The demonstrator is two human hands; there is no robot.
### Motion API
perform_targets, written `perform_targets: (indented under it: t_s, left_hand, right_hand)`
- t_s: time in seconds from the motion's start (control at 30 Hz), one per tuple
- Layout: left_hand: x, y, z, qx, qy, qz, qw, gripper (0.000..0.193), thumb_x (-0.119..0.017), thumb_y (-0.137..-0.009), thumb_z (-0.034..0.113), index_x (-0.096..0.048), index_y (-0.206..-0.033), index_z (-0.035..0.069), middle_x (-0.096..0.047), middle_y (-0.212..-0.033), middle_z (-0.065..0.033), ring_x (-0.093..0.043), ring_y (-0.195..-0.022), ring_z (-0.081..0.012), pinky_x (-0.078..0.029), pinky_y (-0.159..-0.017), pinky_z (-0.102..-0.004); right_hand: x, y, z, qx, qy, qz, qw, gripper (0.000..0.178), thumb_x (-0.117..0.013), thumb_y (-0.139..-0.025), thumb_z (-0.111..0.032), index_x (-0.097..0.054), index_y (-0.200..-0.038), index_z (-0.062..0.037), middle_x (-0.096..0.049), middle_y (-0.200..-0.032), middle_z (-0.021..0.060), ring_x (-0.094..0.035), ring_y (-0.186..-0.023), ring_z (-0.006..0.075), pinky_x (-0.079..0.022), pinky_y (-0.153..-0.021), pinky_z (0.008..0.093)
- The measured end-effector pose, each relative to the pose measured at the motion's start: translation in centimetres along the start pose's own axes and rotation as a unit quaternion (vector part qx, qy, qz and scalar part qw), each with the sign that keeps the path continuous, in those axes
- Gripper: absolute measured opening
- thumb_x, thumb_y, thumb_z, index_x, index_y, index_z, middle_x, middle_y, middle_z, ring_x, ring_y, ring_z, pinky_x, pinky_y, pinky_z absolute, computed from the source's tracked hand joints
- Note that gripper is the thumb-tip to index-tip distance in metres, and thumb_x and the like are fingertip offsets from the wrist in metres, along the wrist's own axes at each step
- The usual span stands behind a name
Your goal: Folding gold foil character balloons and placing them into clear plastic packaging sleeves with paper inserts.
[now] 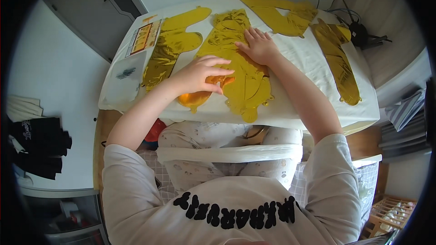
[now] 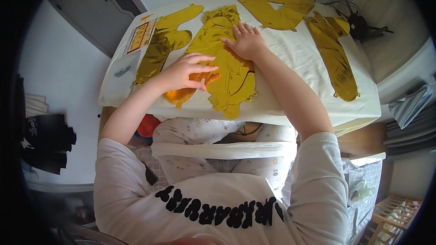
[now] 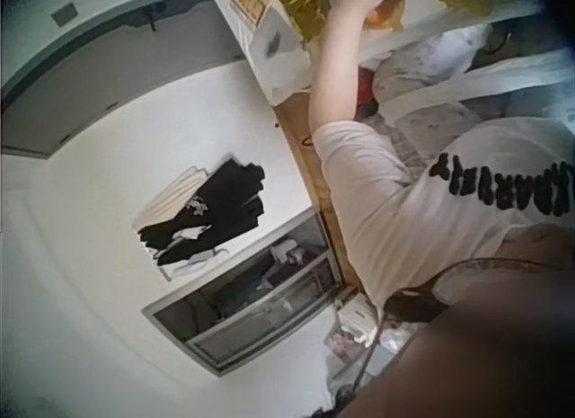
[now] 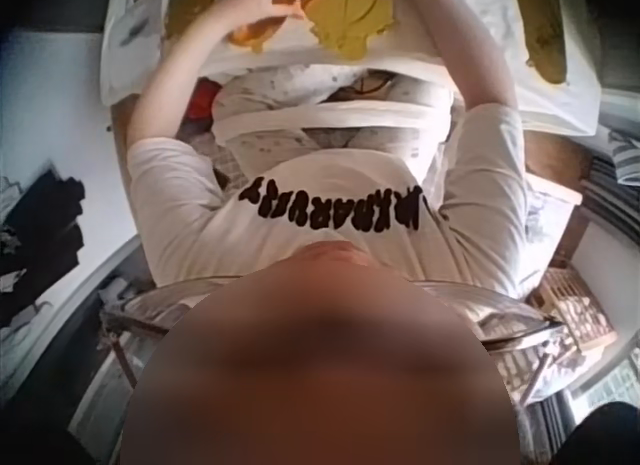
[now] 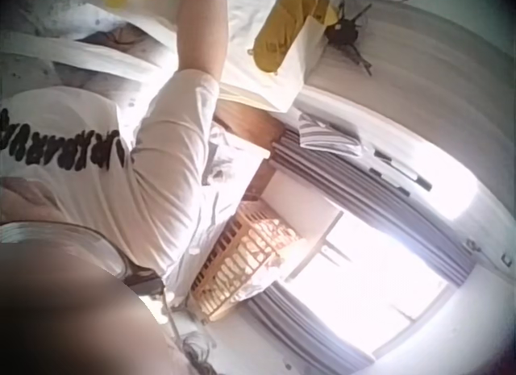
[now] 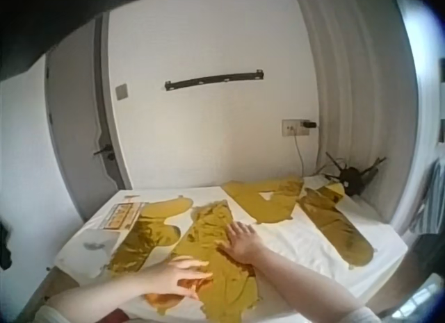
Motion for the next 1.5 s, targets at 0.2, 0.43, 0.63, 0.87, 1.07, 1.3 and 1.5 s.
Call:
perform_targets:
  t_s: [0.2,0.43,0.63,0.87,1.07,1.3,1.5]
  left_hand:
    - [1.1,4.3,-0.8,0.319,-0.186,0.017,0.929,0.088,-0.054,-0.100,0.063,-0.032,-0.159,0.000,-0.047,-0.154,-0.0210,-0.039,-0.148,-0.0331,-0.028,-0.121,-0.0482]
    - [0.3,7.4,-1.1,0.315,-0.130,0.055,0.939,0.076,-0.066,-0.098,0.048,-0.039,-0.157,0.008,-0.052,-0.149,-0.0180,-0.044,-0.144,-0.0294,-0.033,-0.118,-0.0443]
    - [1.3,7.6,-3.6,0.238,0.120,0.238,0.934,0.065,-0.073,-0.089,0.012,-0.051,-0.150,0.012,-0.055,-0.144,-0.0156,-0.054,-0.133,-0.0276,-0.046,-0.102,-0.0316]
    - [4.5,1.3,-0.4,0.240,0.281,0.199,0.908,0.065,-0.062,-0.084,0.002,-0.049,-0.147,0.011,-0.054,-0.142,-0.0134,-0.060,-0.114,-0.0215,-0.050,-0.093,-0.0352]
    - [4.6,-6.6,3.6,0.336,0.431,0.007,0.838,0.075,-0.067,-0.091,0.018,-0.035,-0.158,0.015,-0.043,-0.153,-0.0114,-0.052,-0.130,-0.0220,-0.046,-0.104,-0.0424]
    - [4.7,-9.1,-1.2,0.191,0.389,0.074,0.898,0.057,-0.064,-0.098,0.020,-0.047,-0.152,0.011,-0.056,-0.145,-0.0072,-0.057,-0.133,-0.0210,-0.048,-0.109,-0.0423]
    - [2.8,-1.9,-8.2,0.237,0.044,0.127,0.962,0.024,-0.062,-0.101,0.019,-0.067,-0.120,0.005,-0.067,-0.122,-0.0113,-0.068,-0.110,-0.0243,-0.052,-0.100,-0.0376]
  right_hand:
    - [0.0,0.0,0.4,-0.003,-0.003,0.015,1.000,0.091,-0.031,-0.101,-0.074,-0.033,-0.161,-0.0052,-0.030,-0.168,0.0156,-0.025,-0.157,0.0290,-0.018,-0.128,0.0480]
    - [-0.2,-0.2,0.7,-0.011,0.000,-0.006,1.000,0.095,-0.023,-0.100,-0.078,-0.030,-0.163,-0.0070,-0.026,-0.170,0.0140,-0.019,-0.159,0.0269,-0.015,-0.129,0.0466]
    - [-0.1,-0.2,0.0,-0.008,-0.003,-0.015,1.000,0.095,-0.023,-0.100,-0.078,-0.029,-0.163,-0.0070,-0.025,-0.170,0.0134,-0.019,-0.159,0.0268,-0.015,-0.129,0.0462]
    - [0.1,0.0,0.0,-0.006,0.007,-0.015,1.000,0.094,-0.025,-0.100,-0.077,-0.029,-0.163,-0.0068,-0.025,-0.171,0.0132,-0.020,-0.159,0.0273,-0.015,-0.129,0.0463]
    - [-0.6,-0.5,1.2,0.005,0.007,-0.020,1.000,0.091,-0.031,-0.101,-0.074,-0.028,-0.163,-0.0071,-0.024,-0.171,0.0134,-0.020,-0.159,0.0285,-0.017,-0.129,0.0480]
    - [0.3,0.2,0.0,0.016,0.012,-0.025,0.999,0.091,-0.030,-0.101,-0.073,-0.029,-0.163,-0.0071,-0.025,-0.171,0.0137,-0.020,-0.159,0.0281,-0.017,-0.129,0.0477]
    - [0.1,-0.1,0.3,-0.004,-0.009,0.004,1.000,0.090,-0.030,-0.101,-0.074,-0.035,-0.160,-0.0057,-0.029,-0.169,0.0151,-0.023,-0.158,0.0286,-0.017,-0.129,0.0462]
Point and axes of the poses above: each hand's wrist, its own y-axis away from the middle knuckle, its own x-axis out of the back of the hand, z = x × y, the point moved 7 cm from there along -y, towards the middle knuckle
